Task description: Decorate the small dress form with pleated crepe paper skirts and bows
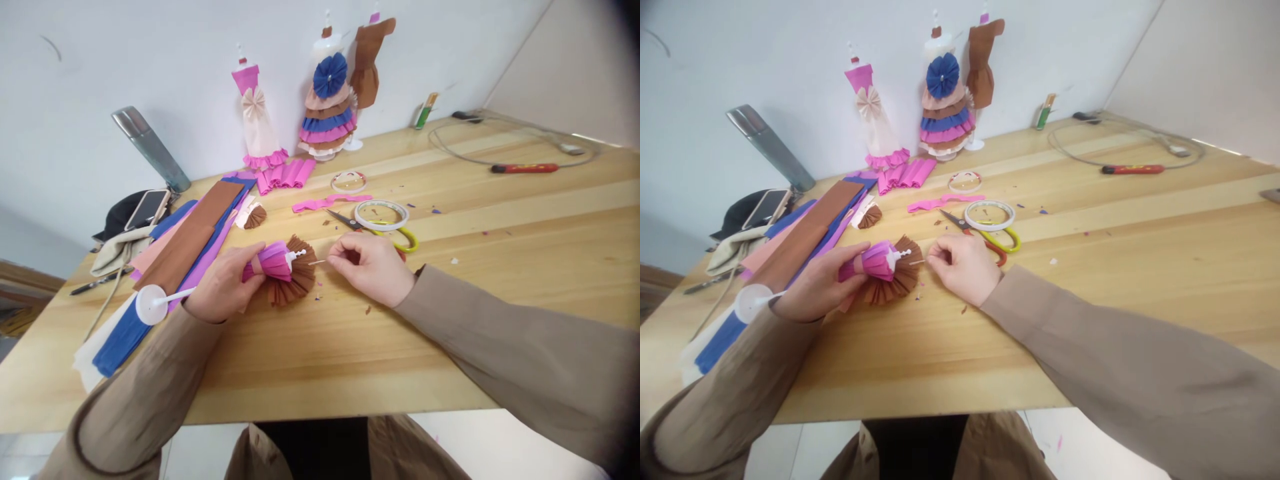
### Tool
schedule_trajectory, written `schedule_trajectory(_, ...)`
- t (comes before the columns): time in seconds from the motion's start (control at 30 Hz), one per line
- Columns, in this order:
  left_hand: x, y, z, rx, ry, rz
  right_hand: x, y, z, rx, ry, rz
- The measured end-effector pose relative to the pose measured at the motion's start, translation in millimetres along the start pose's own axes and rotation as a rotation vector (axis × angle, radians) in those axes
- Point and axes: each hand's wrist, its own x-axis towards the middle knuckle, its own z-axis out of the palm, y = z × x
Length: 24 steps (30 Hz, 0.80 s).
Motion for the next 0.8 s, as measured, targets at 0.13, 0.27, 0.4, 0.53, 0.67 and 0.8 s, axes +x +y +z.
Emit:
schedule_trajectory(0.13,1,0,-0.3,-0.014,-0.019,0.006,2,-2,8,-0.032,0.001,-0.040)
schedule_trajectory(0.27,1,-1,0.4,0.005,0.009,0.036,6,-4,17,-0.107,-0.027,-0.073)
schedule_trajectory(0.4,1,-2,0.5,-0.008,-0.022,0.017,8,-6,21,-0.211,-0.055,-0.136)
schedule_trajectory(0.53,1,-4,2.7,-0.002,-0.015,0.013,10,-8,23,-0.291,-0.120,-0.199)
schedule_trajectory(0.67,0,-7,4.8,-0.003,0.002,0.014,13,-7,24,-0.308,-0.147,-0.245)
schedule_trajectory(0.8,2,-4,1.8,-0.048,-0.031,0.006,16,-3,26,-0.288,-0.125,-0.276)
